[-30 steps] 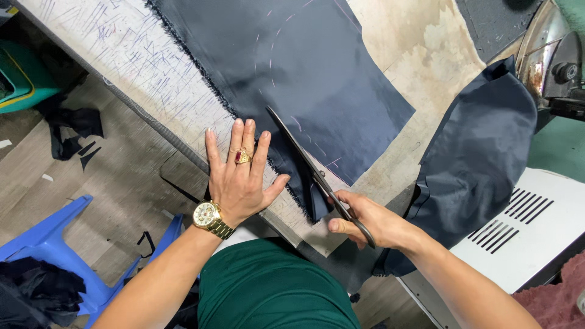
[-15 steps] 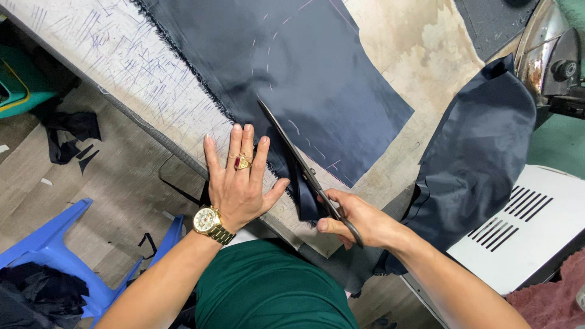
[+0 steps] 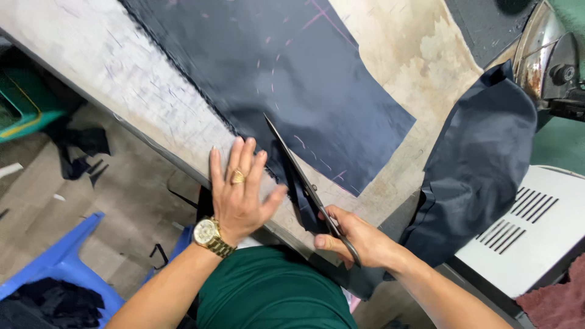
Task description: The person uses shears to cut dark fabric along chalked outlines on a workspace table, handling several distinct pieces and moving a weight and ruler aside to reach the material.
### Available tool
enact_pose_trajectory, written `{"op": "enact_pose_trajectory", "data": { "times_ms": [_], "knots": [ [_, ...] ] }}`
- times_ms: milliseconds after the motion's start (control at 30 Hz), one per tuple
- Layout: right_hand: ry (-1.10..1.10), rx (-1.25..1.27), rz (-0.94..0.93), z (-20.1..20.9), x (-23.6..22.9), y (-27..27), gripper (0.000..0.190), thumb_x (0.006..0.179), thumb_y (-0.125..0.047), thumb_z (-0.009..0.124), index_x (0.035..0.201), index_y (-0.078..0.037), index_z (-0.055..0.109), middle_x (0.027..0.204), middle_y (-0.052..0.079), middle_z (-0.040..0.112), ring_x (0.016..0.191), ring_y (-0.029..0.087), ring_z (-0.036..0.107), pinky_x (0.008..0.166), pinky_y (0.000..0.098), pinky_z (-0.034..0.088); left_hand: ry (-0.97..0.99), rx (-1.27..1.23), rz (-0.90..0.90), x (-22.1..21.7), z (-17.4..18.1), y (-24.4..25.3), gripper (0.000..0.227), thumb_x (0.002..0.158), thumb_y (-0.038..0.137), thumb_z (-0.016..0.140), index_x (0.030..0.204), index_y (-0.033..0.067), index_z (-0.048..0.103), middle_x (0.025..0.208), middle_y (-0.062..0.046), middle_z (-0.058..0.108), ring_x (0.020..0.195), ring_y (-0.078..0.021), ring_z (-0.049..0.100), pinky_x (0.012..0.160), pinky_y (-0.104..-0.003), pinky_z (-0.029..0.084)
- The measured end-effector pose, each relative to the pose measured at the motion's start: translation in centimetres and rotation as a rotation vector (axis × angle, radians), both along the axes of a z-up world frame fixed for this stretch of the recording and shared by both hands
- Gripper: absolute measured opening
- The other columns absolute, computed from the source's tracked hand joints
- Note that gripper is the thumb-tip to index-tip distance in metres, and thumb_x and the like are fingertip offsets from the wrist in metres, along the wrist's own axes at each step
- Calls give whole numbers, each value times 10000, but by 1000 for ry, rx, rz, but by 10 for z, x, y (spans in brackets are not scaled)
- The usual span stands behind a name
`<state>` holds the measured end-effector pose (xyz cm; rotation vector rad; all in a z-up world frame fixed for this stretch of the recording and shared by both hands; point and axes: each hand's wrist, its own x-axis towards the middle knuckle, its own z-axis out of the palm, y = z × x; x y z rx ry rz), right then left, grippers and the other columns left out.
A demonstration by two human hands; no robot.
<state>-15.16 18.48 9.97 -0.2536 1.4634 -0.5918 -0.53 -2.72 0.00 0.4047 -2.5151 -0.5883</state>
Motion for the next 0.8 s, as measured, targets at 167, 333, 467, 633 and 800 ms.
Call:
{"op": "enact_pose_trajectory", "data": {
  "times_ms": [167, 333, 467, 633, 800],
  "knots": [
    [-30, -5, -39, 7, 1, -7, 646, 867, -399, 813, 1272, 46, 578, 451, 118, 617, 368, 206, 661, 380, 261, 510, 42, -15, -86, -21, -5, -73, 505, 1032, 328, 576, 1383, -35, 569, 1505, -267, 524, 1454, -402, 428, 1217, -599, 254],
    [-13, 11, -53, 4, 10, -14, 643, 875, -423, 795, 1270, 41, 592, 460, 100, 618, 391, 195, 654, 422, 266, 511, -60, -54, -198, -23, -3, -95, 639, 973, 378, 674, 1422, -63, 561, 1507, -306, 518, 1448, -442, 428, 1218, -560, 260],
    [-2, 27, -79, -1, 19, -16, 644, 857, -397, 828, 1275, 32, 590, 464, 90, 617, 392, 186, 647, 420, 261, 502, -90, -41, -202, -22, 0, -92, 681, 967, 393, 686, 1448, -67, 540, 1522, -311, 496, 1457, -440, 414, 1227, -547, 247],
    [41, 62, -96, -2, 26, -20, 644, 867, -412, 814, 1276, 31, 587, 475, 105, 619, 376, 183, 636, 406, 238, 496, -110, -65, -203, -23, 1, -94, 697, 969, 408, 682, 1460, -65, 536, 1539, -318, 472, 1466, -444, 400, 1231, -548, 234],
    [15, 66, -133, -1, 31, -21, 618, 869, -394, 815, 1257, 36, 601, 472, 102, 605, 368, 187, 634, 392, 242, 495, -108, -75, -213, -24, 3, -95, 687, 957, 396, 698, 1442, -69, 552, 1516, -327, 495, 1448, -456, 423, 1226, -556, 242]
  ]
}}
